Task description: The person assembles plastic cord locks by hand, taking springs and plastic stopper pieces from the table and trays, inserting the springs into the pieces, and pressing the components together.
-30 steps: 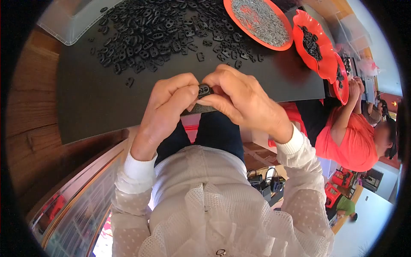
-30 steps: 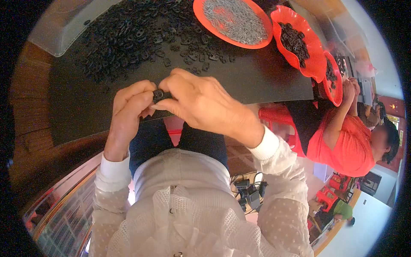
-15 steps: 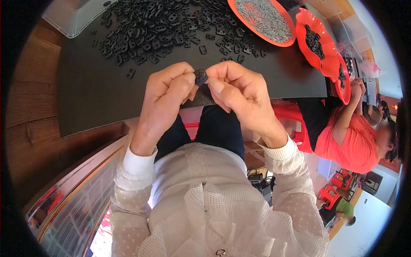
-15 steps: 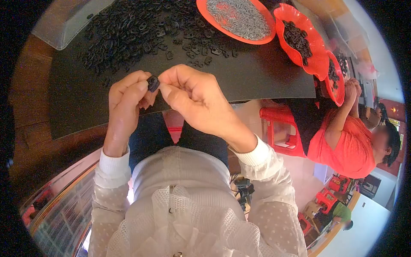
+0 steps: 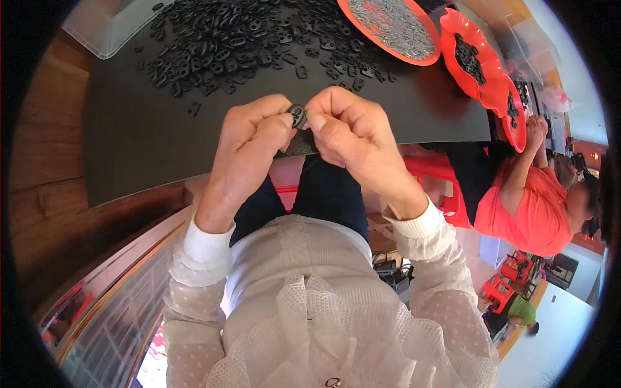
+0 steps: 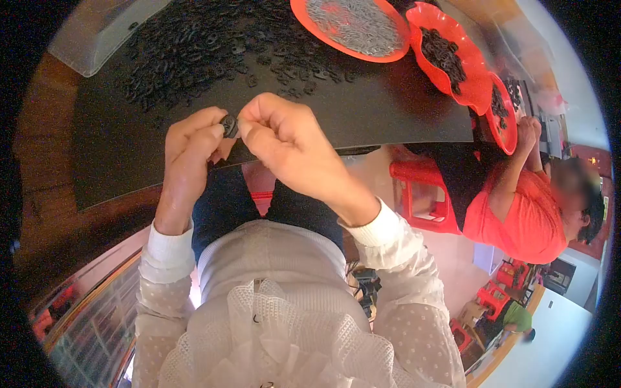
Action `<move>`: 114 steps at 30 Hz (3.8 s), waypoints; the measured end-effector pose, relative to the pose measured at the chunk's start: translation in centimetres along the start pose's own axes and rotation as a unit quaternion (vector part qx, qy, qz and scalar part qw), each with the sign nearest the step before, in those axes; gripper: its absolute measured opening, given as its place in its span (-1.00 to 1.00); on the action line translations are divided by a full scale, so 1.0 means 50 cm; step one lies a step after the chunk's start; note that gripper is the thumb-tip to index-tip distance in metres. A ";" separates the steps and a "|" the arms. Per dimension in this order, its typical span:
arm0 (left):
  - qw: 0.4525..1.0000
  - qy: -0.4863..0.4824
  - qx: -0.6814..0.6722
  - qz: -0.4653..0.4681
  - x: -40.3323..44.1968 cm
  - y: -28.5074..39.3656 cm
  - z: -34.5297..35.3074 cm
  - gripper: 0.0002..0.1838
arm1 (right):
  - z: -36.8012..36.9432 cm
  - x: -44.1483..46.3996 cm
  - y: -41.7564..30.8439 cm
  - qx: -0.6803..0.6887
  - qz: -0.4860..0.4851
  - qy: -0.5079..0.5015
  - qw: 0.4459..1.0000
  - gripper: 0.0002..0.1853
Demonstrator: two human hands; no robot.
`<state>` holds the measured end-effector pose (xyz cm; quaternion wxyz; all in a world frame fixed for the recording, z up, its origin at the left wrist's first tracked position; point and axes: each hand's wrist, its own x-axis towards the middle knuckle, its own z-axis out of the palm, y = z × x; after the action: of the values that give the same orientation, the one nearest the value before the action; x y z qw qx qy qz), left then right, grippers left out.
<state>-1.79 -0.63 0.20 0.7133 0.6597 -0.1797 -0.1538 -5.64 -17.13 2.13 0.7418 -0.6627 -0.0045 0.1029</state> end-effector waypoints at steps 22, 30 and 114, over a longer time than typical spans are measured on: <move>0.994 0.092 -0.051 -0.035 -0.010 -0.003 0.006 -0.81 | 0.038 -0.043 0.020 -0.016 -0.030 0.088 0.996 -0.93; 0.996 0.040 -0.068 -0.049 -0.003 0.006 0.002 -0.78 | 0.030 -0.007 0.027 -0.400 -0.304 0.107 0.858 -0.78; 0.994 -0.077 0.012 0.070 0.006 -0.002 -0.033 -0.80 | -0.084 0.270 -0.071 -0.721 -0.251 -0.076 0.641 -0.71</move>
<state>-0.76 0.69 0.01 0.6983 0.6403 -0.2818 -0.1519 8.69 -19.47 3.35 0.0233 -0.9509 -0.2999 -0.0734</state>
